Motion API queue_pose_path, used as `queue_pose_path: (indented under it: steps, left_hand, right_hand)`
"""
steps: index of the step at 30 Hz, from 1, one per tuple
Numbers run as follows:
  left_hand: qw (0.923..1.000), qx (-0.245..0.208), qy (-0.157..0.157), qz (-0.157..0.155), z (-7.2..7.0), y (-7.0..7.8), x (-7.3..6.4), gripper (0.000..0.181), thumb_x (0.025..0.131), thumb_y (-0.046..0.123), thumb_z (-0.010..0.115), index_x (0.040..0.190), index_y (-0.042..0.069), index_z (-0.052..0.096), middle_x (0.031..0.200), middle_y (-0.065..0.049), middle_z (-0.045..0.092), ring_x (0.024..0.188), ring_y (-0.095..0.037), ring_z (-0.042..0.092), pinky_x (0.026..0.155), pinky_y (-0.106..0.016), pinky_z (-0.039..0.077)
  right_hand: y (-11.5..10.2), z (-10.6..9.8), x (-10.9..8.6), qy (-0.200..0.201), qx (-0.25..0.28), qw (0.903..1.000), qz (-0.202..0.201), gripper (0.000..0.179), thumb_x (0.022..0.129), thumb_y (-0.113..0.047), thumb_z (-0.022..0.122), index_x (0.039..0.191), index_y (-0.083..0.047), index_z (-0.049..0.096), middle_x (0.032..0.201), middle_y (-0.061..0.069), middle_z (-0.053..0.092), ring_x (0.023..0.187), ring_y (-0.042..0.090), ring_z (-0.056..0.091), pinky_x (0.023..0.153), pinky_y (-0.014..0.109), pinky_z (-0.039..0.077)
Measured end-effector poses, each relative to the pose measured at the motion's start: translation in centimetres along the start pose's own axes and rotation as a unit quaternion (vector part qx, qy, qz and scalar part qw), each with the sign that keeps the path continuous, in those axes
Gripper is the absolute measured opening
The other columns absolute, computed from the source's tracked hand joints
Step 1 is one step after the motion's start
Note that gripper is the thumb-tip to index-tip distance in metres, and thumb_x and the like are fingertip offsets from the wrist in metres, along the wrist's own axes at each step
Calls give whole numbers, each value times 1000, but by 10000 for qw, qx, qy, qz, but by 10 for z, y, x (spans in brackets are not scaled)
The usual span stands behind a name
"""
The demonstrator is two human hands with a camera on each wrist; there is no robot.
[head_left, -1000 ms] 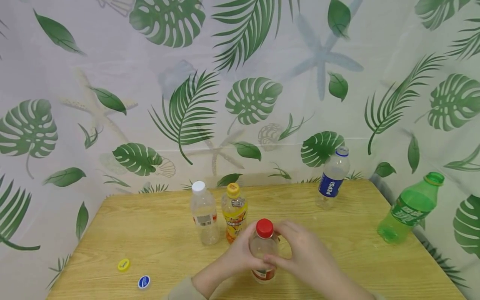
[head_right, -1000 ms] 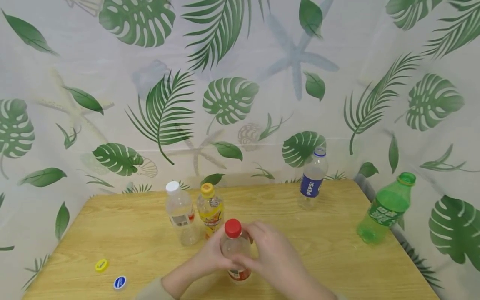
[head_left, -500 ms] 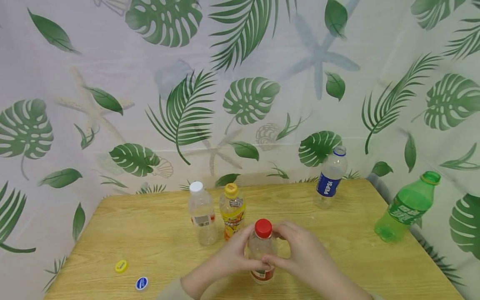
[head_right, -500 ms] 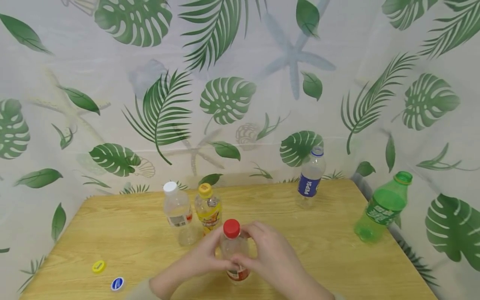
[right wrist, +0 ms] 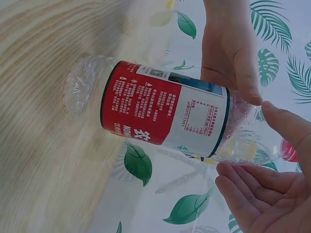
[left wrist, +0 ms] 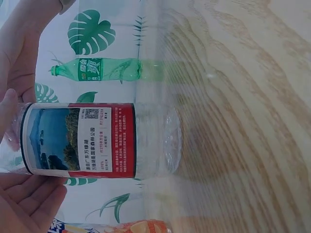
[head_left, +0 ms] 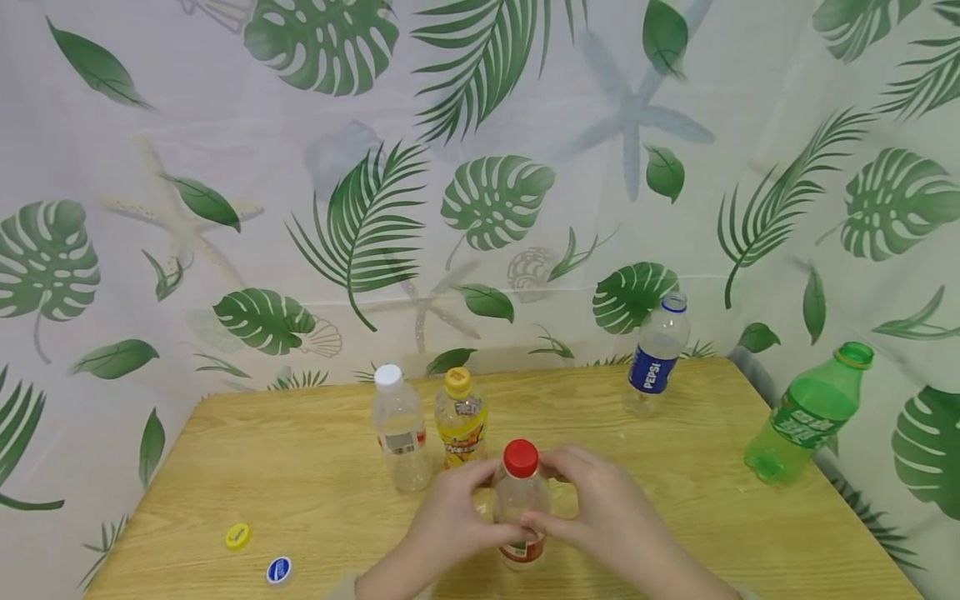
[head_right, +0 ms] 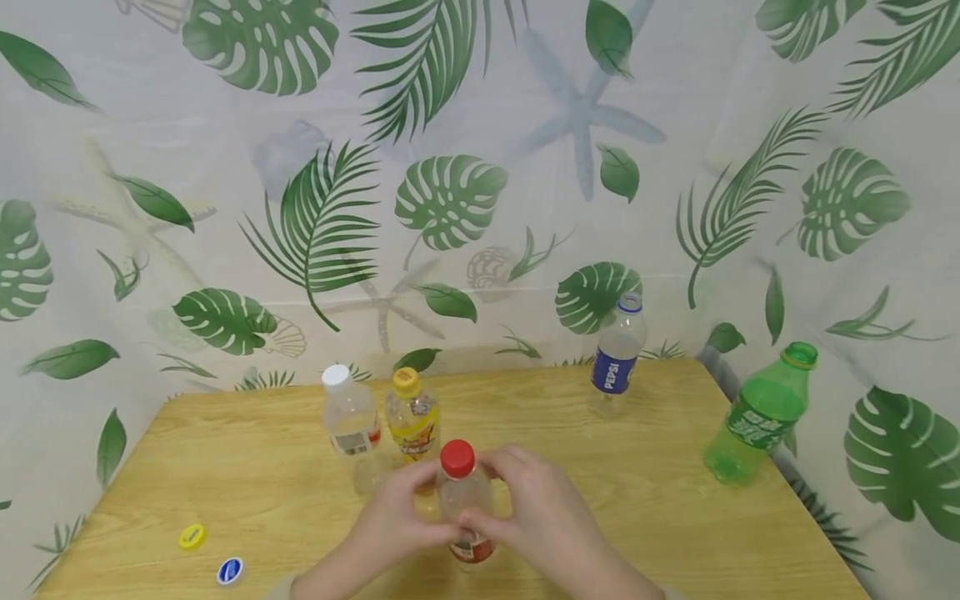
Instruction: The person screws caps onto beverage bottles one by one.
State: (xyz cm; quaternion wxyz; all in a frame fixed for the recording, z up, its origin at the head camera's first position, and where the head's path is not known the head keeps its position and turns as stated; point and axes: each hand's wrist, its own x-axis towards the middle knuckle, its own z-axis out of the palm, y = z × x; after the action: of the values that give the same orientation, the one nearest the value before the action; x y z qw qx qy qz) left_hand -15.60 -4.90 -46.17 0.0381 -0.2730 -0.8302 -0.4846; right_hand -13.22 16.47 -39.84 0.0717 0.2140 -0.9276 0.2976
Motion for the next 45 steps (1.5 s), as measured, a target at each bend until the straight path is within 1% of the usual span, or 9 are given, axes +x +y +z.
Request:
queue_pose_path:
  steps: [3, 8, 13, 19, 23, 29, 35, 40, 45]
  left_hand:
    - [9998, 71, -99, -158, -3, 2, -2, 54, 80, 28, 95, 128, 22, 73, 111, 11, 80, 107, -5, 74, 99, -34, 61]
    - [9977, 521, -331, -272, -10, 6, -7, 56, 85, 30, 92, 136, 20, 69, 120, 8, 79, 113, -9, 73, 100, -39, 61]
    - [9969, 645, -317, -326, -11, 9, -11, 57, 85, 32, 92, 136, 17, 70, 125, 1, 79, 114, -15, 74, 97, -37, 63]
    - [9964, 729, -36, -420, -10, 11, -12, 53, 83, 33, 93, 129, 15, 75, 119, 0, 81, 109, -15, 77, 93, -33, 63]
    - [9949, 952, 146, -288, -7, 12, -11, 51, 82, 33, 94, 126, 15, 76, 115, 1, 82, 105, -14, 78, 90, -30, 63]
    - [9918, 1182, 478, -71, -2, 11, -9, 48, 81, 28, 95, 124, 13, 77, 110, 0, 83, 101, -14, 79, 87, -32, 64]
    - [9902, 1179, 727, -175, 2, 11, -1, 46, 85, 30, 91, 125, 12, 76, 113, -2, 83, 104, -15, 79, 90, -31, 64]
    - [9857, 1367, 969, -167, 6, 11, 4, 45, 88, 30, 89, 125, 9, 76, 114, -5, 82, 103, -17, 80, 89, -34, 65]
    - [9850, 1297, 1124, -163, 10, 12, 9, 43, 91, 23, 87, 128, 7, 74, 118, -8, 81, 106, -21, 79, 91, -37, 65]
  right_hand:
    - [1, 2, -1, 90, -15, 9999, -126, 46, 79, -34, 96, 116, -18, 75, 111, -6, 75, 99, 15, 74, 85, 33, 65]
    - [2, 4, -2, 209, 29, 9995, -256, 46, 79, -33, 95, 117, -16, 76, 111, -4, 76, 98, 15, 74, 84, 33, 65]
    - [2, 6, -3, 309, 27, 9992, -235, 46, 79, -31, 96, 117, -16, 76, 111, -5, 77, 97, 13, 73, 84, 32, 64]
    - [5, 5, -3, 378, -40, 9989, -266, 48, 78, -36, 96, 117, -16, 76, 110, -5, 77, 95, 14, 73, 82, 32, 64]
    - [7, 4, -2, 352, 40, 9993, -115, 49, 77, -37, 97, 116, -16, 77, 110, -5, 77, 95, 15, 73, 83, 34, 65]
    - [7, 2, 2, 476, -56, 9989, -21, 47, 76, -32, 98, 115, -15, 77, 109, -3, 78, 98, 17, 74, 87, 37, 65]
    - [9, -1, 11, 778, -50, 9968, -161, 46, 74, -22, 98, 114, -10, 78, 105, 0, 79, 95, 19, 75, 86, 39, 65]
    - [11, -4, 18, 902, -77, 9958, -103, 45, 76, -22, 97, 114, -8, 77, 103, 1, 79, 95, 18, 74, 86, 41, 65]
    - [15, -5, 25, 1066, -14, 9942, -170, 45, 77, -21, 96, 114, -5, 77, 104, 5, 80, 96, 22, 76, 86, 43, 65]
